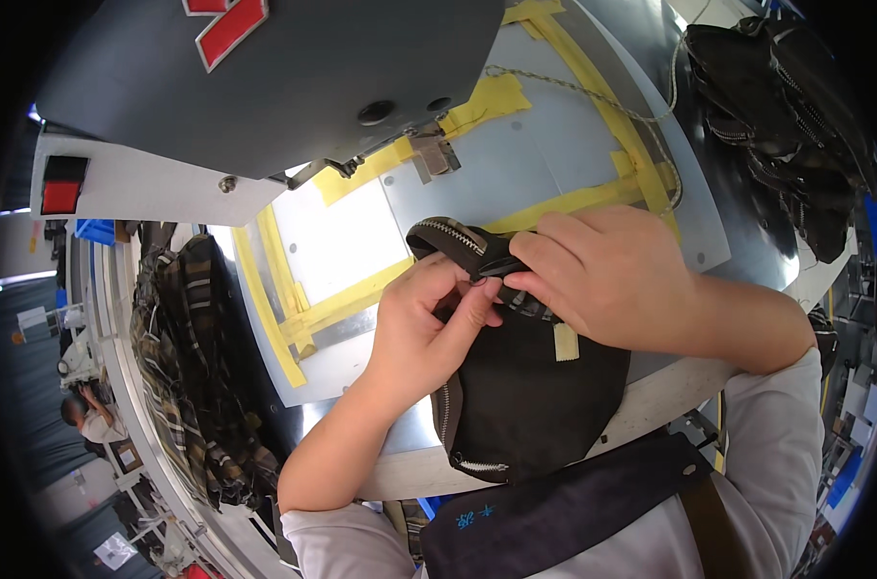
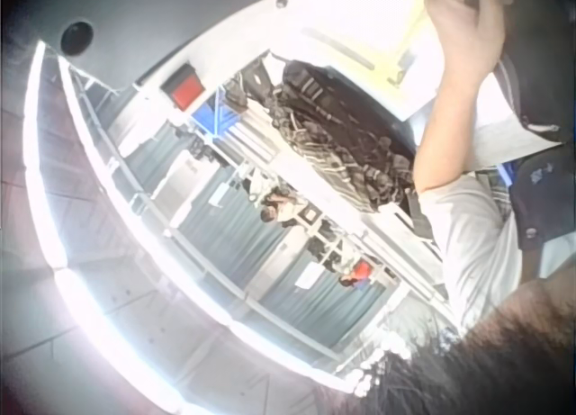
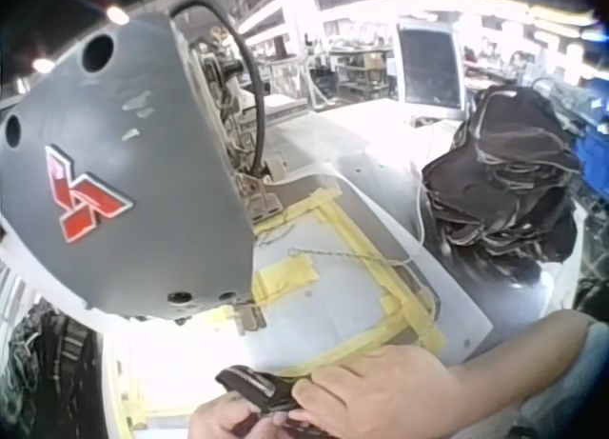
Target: The person operates a sewing machine to stitch the zipper area of a black bag. They guide the fabric under the needle, adjust the bag's position, and use scissors to trim threads. The person handles multiple bags, stacking finished ones and picking up new ones.
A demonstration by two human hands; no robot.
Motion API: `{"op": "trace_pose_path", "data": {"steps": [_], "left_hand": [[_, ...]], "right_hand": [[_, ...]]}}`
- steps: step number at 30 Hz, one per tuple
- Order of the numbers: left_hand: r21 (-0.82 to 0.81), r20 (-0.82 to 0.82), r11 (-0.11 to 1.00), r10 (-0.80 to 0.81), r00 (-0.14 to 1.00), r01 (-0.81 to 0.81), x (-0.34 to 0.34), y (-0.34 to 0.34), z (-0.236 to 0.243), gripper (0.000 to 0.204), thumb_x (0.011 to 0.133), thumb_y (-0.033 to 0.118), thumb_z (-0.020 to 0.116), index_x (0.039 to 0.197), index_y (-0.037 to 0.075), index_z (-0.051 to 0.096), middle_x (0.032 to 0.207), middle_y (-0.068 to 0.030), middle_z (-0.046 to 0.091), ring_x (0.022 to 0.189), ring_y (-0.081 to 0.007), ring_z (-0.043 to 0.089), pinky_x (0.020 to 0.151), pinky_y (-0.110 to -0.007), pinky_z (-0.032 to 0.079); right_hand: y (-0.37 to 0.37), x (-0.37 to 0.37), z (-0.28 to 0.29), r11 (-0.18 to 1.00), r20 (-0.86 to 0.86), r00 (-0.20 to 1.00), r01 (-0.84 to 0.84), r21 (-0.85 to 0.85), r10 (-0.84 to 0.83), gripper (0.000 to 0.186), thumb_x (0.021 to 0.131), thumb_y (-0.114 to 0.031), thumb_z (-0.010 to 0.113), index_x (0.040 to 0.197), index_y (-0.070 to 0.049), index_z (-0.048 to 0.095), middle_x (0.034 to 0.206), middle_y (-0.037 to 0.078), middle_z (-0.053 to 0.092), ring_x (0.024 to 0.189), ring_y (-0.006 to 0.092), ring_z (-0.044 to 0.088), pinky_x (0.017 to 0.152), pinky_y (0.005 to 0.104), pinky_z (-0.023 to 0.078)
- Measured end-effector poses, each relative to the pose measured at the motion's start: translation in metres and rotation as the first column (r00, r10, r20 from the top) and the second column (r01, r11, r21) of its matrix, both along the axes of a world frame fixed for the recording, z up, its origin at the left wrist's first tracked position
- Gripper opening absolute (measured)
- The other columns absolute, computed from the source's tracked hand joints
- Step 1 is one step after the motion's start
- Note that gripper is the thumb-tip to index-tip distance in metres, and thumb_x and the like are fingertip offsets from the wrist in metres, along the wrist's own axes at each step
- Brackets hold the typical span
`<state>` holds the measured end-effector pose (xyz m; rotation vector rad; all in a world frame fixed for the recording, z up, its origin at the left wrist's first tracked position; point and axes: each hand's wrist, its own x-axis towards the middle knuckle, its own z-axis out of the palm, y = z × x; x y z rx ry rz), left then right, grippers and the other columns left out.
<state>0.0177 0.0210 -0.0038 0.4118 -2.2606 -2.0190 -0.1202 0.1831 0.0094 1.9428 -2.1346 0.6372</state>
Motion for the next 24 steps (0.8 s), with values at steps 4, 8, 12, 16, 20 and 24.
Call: {"op": "trace_pose_path", "data": {"steps": [4, 8, 12, 16, 20, 24], "left_hand": [[-0.05, 0.011, 0.999, -0.005, 1.0, 0.006, 0.0016, -0.001, -0.0025, 0.013, 0.091, 0.005, 0.062, 0.084, -0.005, 0.059, 0.082, -0.0083, 0.058, 0.068, -0.0143, 0.066, 0.059, -0.024, 0.05], [-0.046, -0.001, 0.999, 0.008, 1.0, -0.008, -0.0004, 0.001, -0.0007, 0.015, 0.091, 0.005, 0.062, 0.081, -0.004, 0.057, 0.08, -0.0086, 0.058, 0.067, -0.015, 0.067, 0.058, -0.024, 0.051], [-0.068, 0.005, 0.998, 0.011, 1.0, -0.011, 0.0003, 0.0013, -0.0022, 0.018, 0.091, 0.005, 0.063, 0.077, -0.004, 0.055, 0.078, -0.0086, 0.057, 0.067, -0.016, 0.068, 0.057, -0.025, 0.051], [-0.179, -0.04, 0.983, 0.028, 0.999, -0.034, 0.0035, 0.0051, -0.0087, 0.021, 0.089, 0.003, 0.064, 0.073, -0.003, 0.052, 0.074, -0.0095, 0.056, 0.067, -0.0183, 0.069, 0.054, -0.026, 0.049], [-0.338, -0.074, 0.941, 0.003, 0.997, -0.027, 0.0022, 0.0073, -0.0088, 0.021, 0.087, 0.001, 0.065, 0.072, -0.002, 0.051, 0.072, -0.0103, 0.056, 0.065, -0.0206, 0.069, 0.051, -0.028, 0.048], [-0.358, -0.086, 0.933, -0.001, 0.996, -0.03, 0.002, 0.007, -0.0097, 0.02, 0.086, 0.0, 0.065, 0.072, -0.002, 0.051, 0.072, -0.0104, 0.057, 0.065, -0.0211, 0.069, 0.051, -0.028, 0.048]], "right_hand": [[0.0008, 0.0008, 0.0009, 0.999, -0.022, 1.0, 0.01, 0.04, -0.009, 0.026, 0.078, -0.025, 0.072, 0.093, -0.007, 0.061, 0.075, 0.002, 0.052, 0.06, 0.0191, 0.054, 0.052, 0.0317, 0.043], [0.0014, 0.0011, 0.0011, 0.997, -0.033, 0.999, 0.019, 0.072, -0.016, 0.026, 0.079, -0.025, 0.07, 0.094, -0.007, 0.06, 0.074, 0.002, 0.05, 0.061, 0.0189, 0.054, 0.052, 0.0321, 0.042], [0.0016, 0.0011, 0.0008, 0.996, -0.025, 1.0, 0.018, 0.085, -0.016, 0.025, 0.079, -0.025, 0.07, 0.093, -0.007, 0.059, 0.074, 0.002, 0.05, 0.061, 0.019, 0.054, 0.052, 0.032, 0.042], [0.0, 0.0027, -0.0009, 0.999, -0.06, 0.998, 0.003, 0.049, 0.0, 0.019, 0.079, -0.023, 0.066, 0.083, -0.008, 0.055, 0.069, 0.003, 0.05, 0.057, 0.0167, 0.055, 0.049, 0.0293, 0.043], [-0.0008, 0.0079, -0.0031, 0.999, -0.089, 0.996, 0.017, 0.034, -0.014, 0.017, 0.077, -0.02, 0.063, 0.078, -0.008, 0.052, 0.066, 0.003, 0.05, 0.054, 0.0158, 0.056, 0.047, 0.0284, 0.043], [-0.0004, 0.0089, -0.0028, 0.998, -0.056, 0.998, 0.025, 0.051, -0.022, 0.016, 0.077, -0.021, 0.063, 0.077, -0.008, 0.053, 0.063, 0.002, 0.051, 0.052, 0.0154, 0.056, 0.046, 0.0283, 0.043]]}}
